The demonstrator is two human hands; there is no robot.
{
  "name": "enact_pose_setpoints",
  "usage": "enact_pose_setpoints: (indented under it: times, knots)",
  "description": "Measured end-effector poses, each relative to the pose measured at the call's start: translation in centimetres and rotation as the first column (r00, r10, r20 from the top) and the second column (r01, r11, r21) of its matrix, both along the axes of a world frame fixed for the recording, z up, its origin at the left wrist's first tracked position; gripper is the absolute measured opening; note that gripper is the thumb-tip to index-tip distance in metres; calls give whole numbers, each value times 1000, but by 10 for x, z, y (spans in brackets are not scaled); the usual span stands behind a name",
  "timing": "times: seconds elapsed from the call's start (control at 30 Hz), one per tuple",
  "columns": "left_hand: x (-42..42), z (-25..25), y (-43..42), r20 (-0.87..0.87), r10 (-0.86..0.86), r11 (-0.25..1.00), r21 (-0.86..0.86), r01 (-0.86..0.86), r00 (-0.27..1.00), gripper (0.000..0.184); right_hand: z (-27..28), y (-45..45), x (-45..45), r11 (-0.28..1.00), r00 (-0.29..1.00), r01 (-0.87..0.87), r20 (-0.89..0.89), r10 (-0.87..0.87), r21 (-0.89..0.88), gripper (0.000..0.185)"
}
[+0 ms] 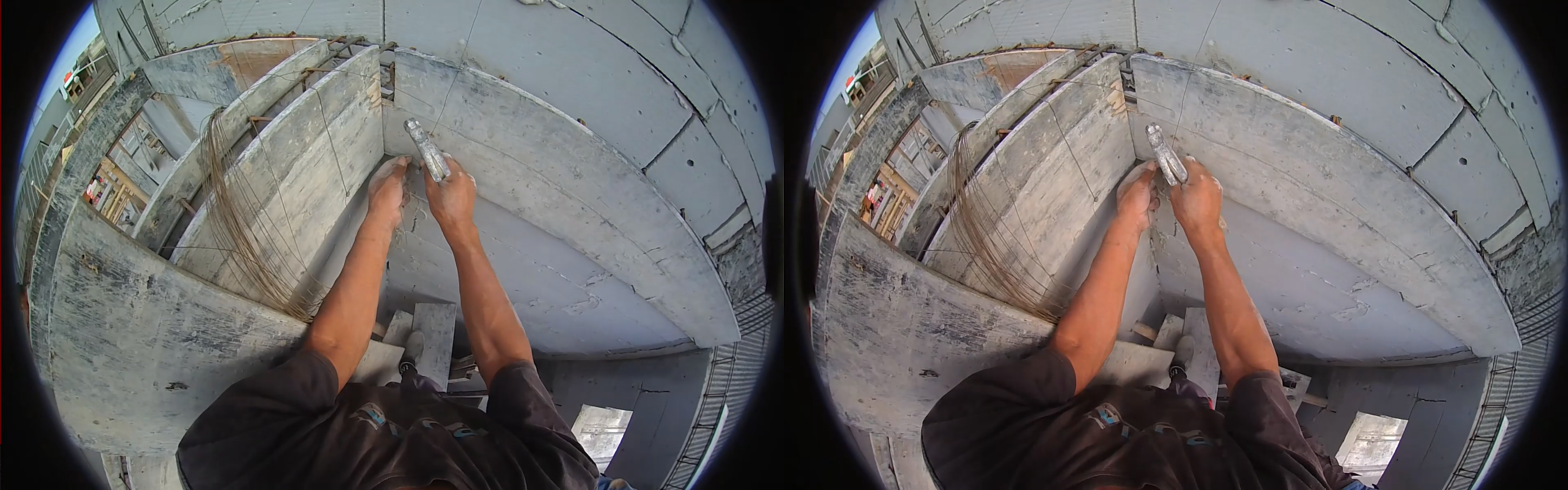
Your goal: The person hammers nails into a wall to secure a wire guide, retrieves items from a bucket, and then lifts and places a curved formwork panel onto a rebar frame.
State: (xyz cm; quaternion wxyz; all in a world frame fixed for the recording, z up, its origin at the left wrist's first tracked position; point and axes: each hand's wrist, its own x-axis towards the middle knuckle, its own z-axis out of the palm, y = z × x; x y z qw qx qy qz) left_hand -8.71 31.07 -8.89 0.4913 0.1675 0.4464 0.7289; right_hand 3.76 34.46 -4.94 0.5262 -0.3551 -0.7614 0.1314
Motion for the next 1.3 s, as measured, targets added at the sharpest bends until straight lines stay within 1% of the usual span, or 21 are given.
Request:
enact_pose_setpoints:
  times: [0.07,0.17,0.27,0.37,0.47,0.57,0.67,0.77,0.87,0.97,1.0,1.07,1.17,1.27,1.3]
  knots:
    - [1,3,0,-25,28,999,-28,-28,999,27,-6,-2,-4,1000,1000,21,12,-20,-20,27]
    - [1,7,1,-44,49,998,-42,-51,998,24,-13,-6,-1,941,999,-3,36,16,-338,25]
    - [2,10,0,-63,67,996,-46,-70,996,25,-3,-9,-2,922,999,33,35,-21,-385,26]
    - [1,10,-2,-85,61,998,-18,-62,995,25,4,-9,-3,970,999,42,15,-40,-238,27]
    - [3,11,-3,-50,86,996,-34,-88,995,26,11,-8,-5,978,995,46,-81,-64,-205,27]
    - [4,13,-3,-44,81,995,-57,-83,996,26,34,-13,-7,973,991,49,-109,-76,-226,25]
    - [7,16,-4,13,89,996,-21,-89,996,28,41,-9,-11,979,995,102,8,-102,-174,20]
    - [8,19,-6,12,77,997,-19,-77,997,28,39,-9,-17,977,980,181,102,-170,-111,19]
    - [7,19,-9,14,51,999,-10,-51,999,27,40,-11,-21,977,975,196,122,-186,-79,25]
    - [7,20,-8,4,83,996,-13,-83,997,25,36,-6,-23,975,975,194,87,-203,106,23]
    - [7,20,-10,7,77,997,-8,-77,997,26,35,-7,-22,979,972,192,121,-199,66,25]
    - [7,23,-13,17,70,997,11,-71,997,27,36,-6,-21,982,964,188,190,-184,-7,34]
    - [10,30,-18,15,87,996,-17,-86,996,29,25,3,-22,975,969,175,152,-196,138,34]
    - [7,29,-17,-69,102,995,-10,-103,992,31,31,-2,-19,990,972,141,189,-142,19,33]
    - [5,28,-15,-79,119,992,-18,-121,990,30,30,-1,-20,988,974,147,169,-152,47,32]
